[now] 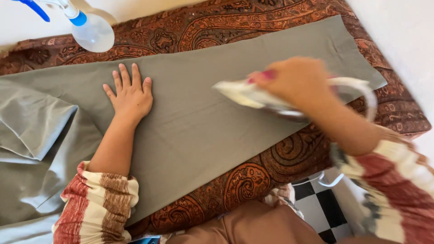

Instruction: Ironing a pair of gray pants on an ironing board using a steam iron and a spray bottle.

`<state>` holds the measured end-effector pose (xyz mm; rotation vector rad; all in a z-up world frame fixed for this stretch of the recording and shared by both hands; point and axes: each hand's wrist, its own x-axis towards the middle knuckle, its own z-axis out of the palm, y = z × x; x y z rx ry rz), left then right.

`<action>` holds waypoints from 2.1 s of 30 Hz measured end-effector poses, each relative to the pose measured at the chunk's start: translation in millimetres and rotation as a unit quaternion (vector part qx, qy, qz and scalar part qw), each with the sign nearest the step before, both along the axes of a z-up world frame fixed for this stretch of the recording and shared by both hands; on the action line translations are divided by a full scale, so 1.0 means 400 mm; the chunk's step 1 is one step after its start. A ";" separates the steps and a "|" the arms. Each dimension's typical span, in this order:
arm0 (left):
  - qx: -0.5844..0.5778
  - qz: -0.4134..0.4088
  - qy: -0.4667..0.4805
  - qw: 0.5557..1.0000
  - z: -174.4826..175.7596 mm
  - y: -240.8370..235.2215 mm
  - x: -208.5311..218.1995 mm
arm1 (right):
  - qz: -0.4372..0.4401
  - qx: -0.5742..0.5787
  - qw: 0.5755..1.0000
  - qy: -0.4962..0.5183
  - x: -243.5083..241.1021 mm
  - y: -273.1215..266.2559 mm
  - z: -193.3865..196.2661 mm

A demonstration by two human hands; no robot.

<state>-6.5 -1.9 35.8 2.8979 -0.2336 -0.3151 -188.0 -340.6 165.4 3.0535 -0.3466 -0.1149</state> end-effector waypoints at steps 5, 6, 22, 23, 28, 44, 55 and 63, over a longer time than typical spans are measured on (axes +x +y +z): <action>-0.038 -0.023 -0.077 0.996 -0.039 0.005 0.011 | -0.140 -0.130 0.981 0.036 -0.037 -0.298 -0.023; -0.036 -0.022 -0.074 0.996 -0.035 0.003 0.010 | -0.174 -0.198 0.964 0.040 -0.044 -0.362 -0.033; -0.037 -0.022 -0.068 0.997 -0.030 0.000 0.006 | 0.028 -0.193 0.973 0.127 -0.138 -0.194 0.023; -0.042 -0.023 -0.070 0.996 -0.028 0.001 0.005 | -0.018 -0.194 0.970 0.143 -0.125 -0.206 0.017; -0.039 -0.020 -0.065 0.997 -0.026 0.001 0.007 | -0.178 -0.132 0.975 0.020 -0.058 -0.384 -0.058; -0.036 -0.022 -0.066 0.997 -0.035 0.005 0.013 | -0.147 -0.115 0.977 0.107 -0.112 -0.457 -0.012; -0.057 -0.026 -0.078 0.995 -0.030 0.001 0.004 | -0.226 -0.222 0.943 -0.097 0.087 -0.704 -0.176; -0.048 -0.023 -0.083 0.995 -0.044 0.009 0.014 | -0.208 -0.139 0.964 -0.087 0.100 -0.709 -0.148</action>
